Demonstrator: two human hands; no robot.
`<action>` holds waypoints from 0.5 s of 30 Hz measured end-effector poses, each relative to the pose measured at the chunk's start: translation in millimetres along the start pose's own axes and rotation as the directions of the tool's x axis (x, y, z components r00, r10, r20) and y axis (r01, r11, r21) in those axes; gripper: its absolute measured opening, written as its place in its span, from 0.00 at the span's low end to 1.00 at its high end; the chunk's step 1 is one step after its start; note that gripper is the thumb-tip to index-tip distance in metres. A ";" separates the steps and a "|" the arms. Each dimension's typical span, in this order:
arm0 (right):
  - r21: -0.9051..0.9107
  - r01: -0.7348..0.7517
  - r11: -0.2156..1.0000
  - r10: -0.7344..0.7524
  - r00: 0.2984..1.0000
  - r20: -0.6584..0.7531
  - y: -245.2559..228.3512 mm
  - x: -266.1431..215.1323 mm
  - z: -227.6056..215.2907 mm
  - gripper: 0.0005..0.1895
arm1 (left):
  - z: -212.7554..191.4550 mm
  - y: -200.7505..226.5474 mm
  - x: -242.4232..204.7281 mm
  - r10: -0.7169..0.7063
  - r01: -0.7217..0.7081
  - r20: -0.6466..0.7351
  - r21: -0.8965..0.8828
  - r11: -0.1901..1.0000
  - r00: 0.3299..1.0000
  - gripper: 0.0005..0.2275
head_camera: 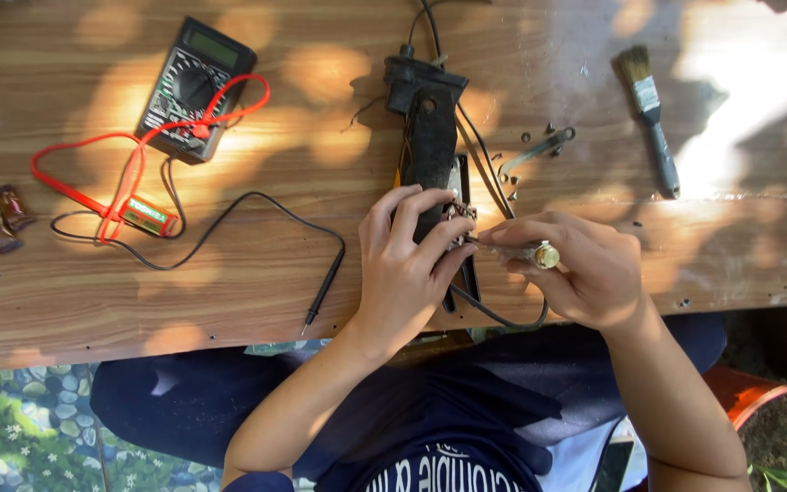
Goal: The person disassembles a black handheld power tool, removes the internal switch, and replaces it with a new one. They use a screwdriver to remove and tighten screws, connect wires to the new switch, and reassemble the tool housing.
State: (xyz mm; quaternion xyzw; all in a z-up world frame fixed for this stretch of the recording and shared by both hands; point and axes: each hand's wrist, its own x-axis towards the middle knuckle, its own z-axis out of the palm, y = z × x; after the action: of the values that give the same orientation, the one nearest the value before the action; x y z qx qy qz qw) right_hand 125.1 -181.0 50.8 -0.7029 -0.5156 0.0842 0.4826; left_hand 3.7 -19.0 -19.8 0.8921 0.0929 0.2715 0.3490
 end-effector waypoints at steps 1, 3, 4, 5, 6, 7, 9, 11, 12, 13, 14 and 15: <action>0.012 -0.017 1.000 0.017 1.000 0.000 -2.7 1.5 -1.2 0.10 | 0.1 -0.7 -0.2 0.010 -0.010 0.013 0.019 1.000 1.000 0.07; 0.028 -0.050 0.998 0.050 0.999 0.004 -2.8 -0.9 -1.2 0.09 | 0.4 -1.1 -0.7 0.009 -0.010 0.037 0.033 0.999 0.999 0.08; 0.050 -0.033 0.998 0.034 0.999 -0.028 -0.9 -4.9 0.0 0.10 | 0.1 -0.4 -0.9 0.007 -0.009 0.047 0.024 1.000 0.999 0.10; 0.070 -0.010 0.997 0.014 0.998 -0.063 1.7 -8.0 1.3 0.11 | -0.2 -0.5 0.1 0.010 -0.011 0.053 0.017 1.000 0.999 0.12; 0.074 -0.022 0.997 0.026 0.998 -0.061 2.6 -10.3 1.7 0.11 | -0.7 0.3 -0.7 0.003 -0.004 0.063 0.013 1.000 0.998 0.12; 0.077 0.007 0.997 -0.001 0.997 -0.078 4.3 -11.4 1.5 0.12 | -0.7 0.6 -0.1 0.005 -0.006 0.067 0.008 1.000 0.998 0.14; 0.081 0.025 0.996 -0.018 0.996 -0.093 6.2 -16.9 0.0 0.14 | -5.1 4.6 3.5 0.001 -0.001 0.078 0.000 1.000 0.997 0.15; 0.105 -0.033 0.994 0.042 0.995 -0.086 7.5 -24.9 -2.3 0.12 | -13.9 10.9 10.1 0.010 -0.014 0.099 0.038 0.999 0.995 0.12; 0.107 -0.039 0.994 0.048 0.995 -0.085 8.6 -26.6 -3.0 0.12 | -13.4 11.6 9.4 0.006 -0.010 0.103 0.037 0.999 0.995 0.12; 0.098 -0.013 0.995 0.022 0.995 -0.101 10.0 -27.4 -4.0 0.12 | -13.0 12.2 9.3 0.002 -0.008 0.108 0.054 0.998 0.994 0.13; 0.088 0.014 0.996 -0.004 0.993 -0.116 11.2 -28.2 -4.9 0.12 | -12.9 12.8 9.3 -0.001 -0.007 0.112 0.072 0.997 0.994 0.14; 0.091 0.010 0.996 0.000 0.993 -0.114 12.7 -29.8 -5.6 0.12 | -12.4 12.8 9.0 -0.005 -0.003 0.115 0.072 0.997 0.993 0.14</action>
State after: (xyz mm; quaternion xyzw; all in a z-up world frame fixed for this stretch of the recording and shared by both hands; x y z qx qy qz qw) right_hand 123.2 -208.3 32.7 -0.6824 -0.4847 0.0662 0.5432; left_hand 4.0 -18.1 0.1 0.9182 0.0831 0.2160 0.3214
